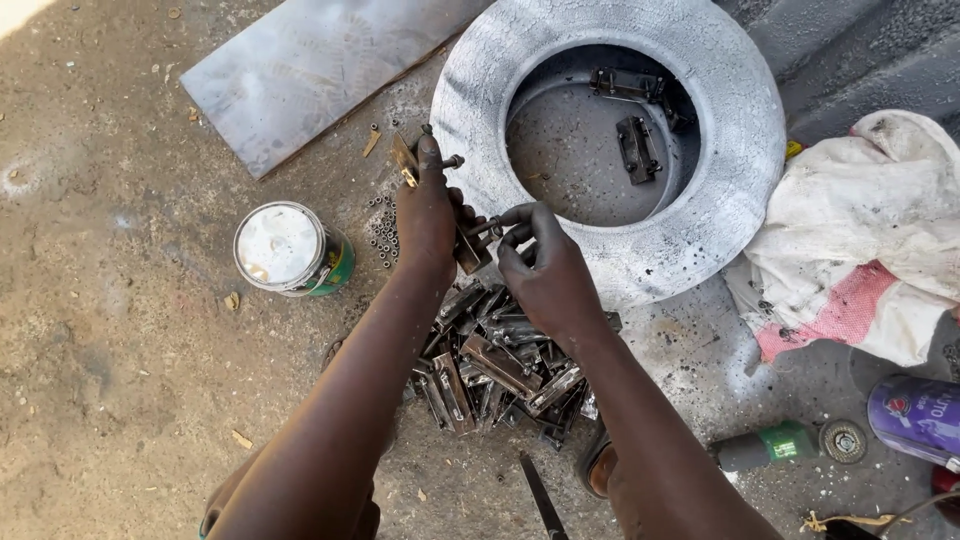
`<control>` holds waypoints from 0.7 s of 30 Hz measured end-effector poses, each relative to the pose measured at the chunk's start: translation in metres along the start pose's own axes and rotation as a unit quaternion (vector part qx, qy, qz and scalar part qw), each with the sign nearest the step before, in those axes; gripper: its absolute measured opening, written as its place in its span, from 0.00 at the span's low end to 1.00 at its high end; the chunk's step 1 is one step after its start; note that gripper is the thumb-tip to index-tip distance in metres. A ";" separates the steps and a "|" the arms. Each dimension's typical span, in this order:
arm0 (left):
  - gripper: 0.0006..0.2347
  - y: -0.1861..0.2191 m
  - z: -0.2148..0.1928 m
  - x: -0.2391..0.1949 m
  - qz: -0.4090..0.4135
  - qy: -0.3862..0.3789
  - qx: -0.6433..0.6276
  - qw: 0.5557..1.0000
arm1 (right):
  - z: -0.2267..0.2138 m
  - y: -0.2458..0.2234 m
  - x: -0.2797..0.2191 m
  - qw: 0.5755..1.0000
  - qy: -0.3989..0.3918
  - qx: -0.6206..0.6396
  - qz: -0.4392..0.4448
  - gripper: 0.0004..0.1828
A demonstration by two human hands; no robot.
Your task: The person sits on the ground assembling metal bracket fittings: they pick a bracket from a pile, insert bolts through its holes, thread nuts onto the bolts by hand, and place the finished assembly into a large round container holding other completed pieces.
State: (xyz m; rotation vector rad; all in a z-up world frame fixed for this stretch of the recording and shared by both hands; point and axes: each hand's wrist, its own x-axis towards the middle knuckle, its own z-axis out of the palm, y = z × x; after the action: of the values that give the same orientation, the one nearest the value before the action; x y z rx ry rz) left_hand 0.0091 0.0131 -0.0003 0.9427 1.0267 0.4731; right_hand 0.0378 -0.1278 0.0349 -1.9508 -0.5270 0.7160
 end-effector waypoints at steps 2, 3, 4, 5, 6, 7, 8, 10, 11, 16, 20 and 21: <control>0.30 -0.009 0.002 0.006 0.008 -0.003 0.016 1.000 | 0.001 0.005 0.003 1.000 0.023 0.003 0.010 0.14; 0.30 -0.015 0.003 0.008 0.015 -0.009 0.032 0.999 | 0.001 0.008 0.002 0.999 0.047 0.004 0.022 0.18; 0.30 -0.015 0.005 0.007 0.013 -0.009 0.032 0.999 | 0.002 0.014 0.007 0.999 0.047 0.004 0.024 0.18; 0.30 -0.015 0.007 0.006 0.019 -0.011 0.037 0.999 | 0.002 0.020 0.012 0.998 0.048 -0.029 0.000 0.14; 0.30 -0.015 0.009 0.004 0.025 -0.013 0.042 0.999 | 0.003 0.027 0.016 0.997 0.050 -0.061 -0.024 0.10; 0.30 -0.014 0.008 0.004 0.025 -0.014 0.042 0.999 | -0.003 0.017 0.012 0.997 0.051 -0.061 -0.023 0.10; 0.30 -0.014 0.007 0.004 0.021 -0.017 0.026 0.999 | -0.009 0.007 0.008 0.997 0.008 -0.063 -0.047 0.03; 0.30 -0.016 0.006 0.005 0.015 -0.022 0.008 1.000 | -0.015 -0.005 0.001 0.995 -0.034 -0.067 -0.071 0.09; 0.30 -0.019 0.004 0.005 0.025 -0.019 0.022 0.999 | -0.014 -0.008 -0.001 0.996 -0.008 -0.070 -0.052 0.08; 0.30 -0.013 0.005 -0.006 0.028 -0.022 0.040 0.999 | -0.010 0.015 0.004 0.986 0.004 -0.159 -0.047 0.09; 0.29 -0.007 0.004 -0.003 0.038 -0.017 0.037 0.998 | -0.013 -0.003 0.001 0.986 -0.049 -0.106 -0.115 0.09; 0.27 -0.003 0.003 -0.007 0.036 -0.018 0.037 0.999 | -0.013 -0.007 0.002 0.990 -0.056 -0.072 -0.108 0.14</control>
State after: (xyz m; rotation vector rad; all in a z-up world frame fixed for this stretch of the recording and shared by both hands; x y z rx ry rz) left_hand 0.0086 0.0053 0.0016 1.0534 0.9857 0.4794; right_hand 0.0473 -0.1319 0.0456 -1.9548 -0.8650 0.6661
